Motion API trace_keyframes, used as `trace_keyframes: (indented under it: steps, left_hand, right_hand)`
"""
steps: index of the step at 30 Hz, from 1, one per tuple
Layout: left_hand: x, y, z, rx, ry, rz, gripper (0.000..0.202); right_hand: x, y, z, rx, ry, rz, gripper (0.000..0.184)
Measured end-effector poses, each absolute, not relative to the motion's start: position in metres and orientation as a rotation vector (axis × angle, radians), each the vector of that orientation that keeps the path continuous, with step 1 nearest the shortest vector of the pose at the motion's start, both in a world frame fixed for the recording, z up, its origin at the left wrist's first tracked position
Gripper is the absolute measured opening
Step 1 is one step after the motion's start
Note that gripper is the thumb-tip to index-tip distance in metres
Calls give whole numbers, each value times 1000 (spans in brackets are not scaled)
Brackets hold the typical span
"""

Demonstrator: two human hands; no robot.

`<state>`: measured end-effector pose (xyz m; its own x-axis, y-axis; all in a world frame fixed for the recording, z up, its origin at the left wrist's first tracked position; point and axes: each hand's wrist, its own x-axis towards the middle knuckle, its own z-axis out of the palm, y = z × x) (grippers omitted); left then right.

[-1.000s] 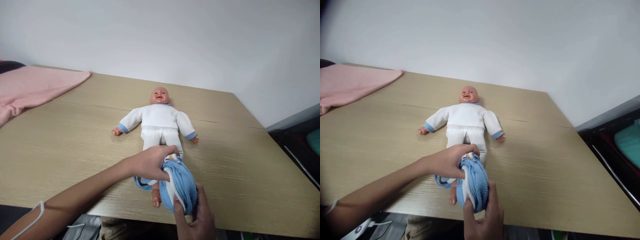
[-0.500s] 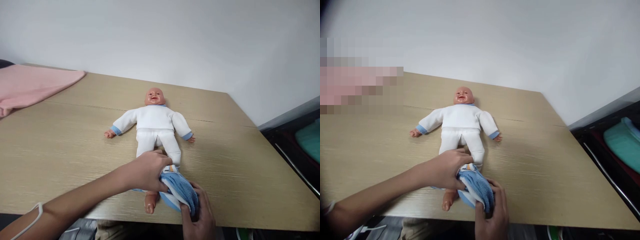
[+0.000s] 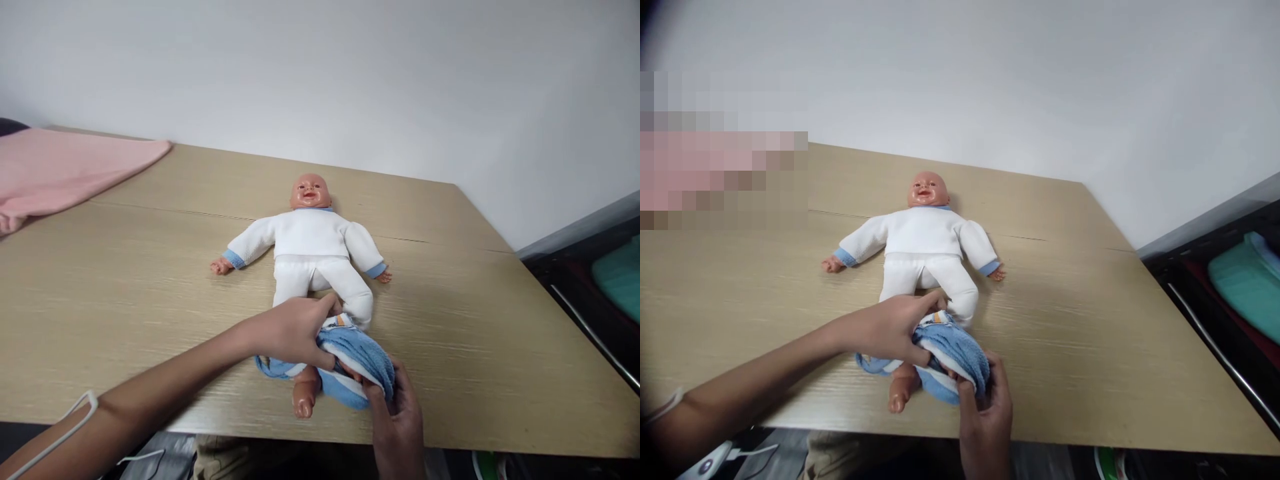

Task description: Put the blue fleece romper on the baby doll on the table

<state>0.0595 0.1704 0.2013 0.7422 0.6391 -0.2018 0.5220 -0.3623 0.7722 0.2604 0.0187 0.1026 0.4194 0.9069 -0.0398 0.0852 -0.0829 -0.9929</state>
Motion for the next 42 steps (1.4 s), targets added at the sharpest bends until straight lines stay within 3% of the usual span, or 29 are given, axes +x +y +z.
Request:
trace_keyframes:
  steps: [11,16,21,27,31,34,38,42]
  left_hand:
    - [52,181,192,1868,719,332,64]
    - [56,180,190,1949,682,434,55]
    - [56,180,187,1945,743,490,67]
    - [51,188,186,2009,660,485,34]
    - [46,195,189,1956,539,411,21]
    - [43,200,191,1938,474,379,23]
    - [44,202,191,1948,484,369,34]
    - [43,195,201,1976,553,340,47]
  right_hand:
    - [236,40,127,-1366,-822,873,62]
    - [255,49,118,-1327,-999,749,51]
    - [264,53,115,-1344,-1082,717,43]
    - [275,60,121,-1410,-1241,599,23]
    - [292,72,134,-1428,-1369,751,16]
    - [305,83,142,-1372,-1461,939,19]
    - [321,92,149,-1271,-1554,1148,37]
    - [333,94,160,-1240,-1655,1200,46]
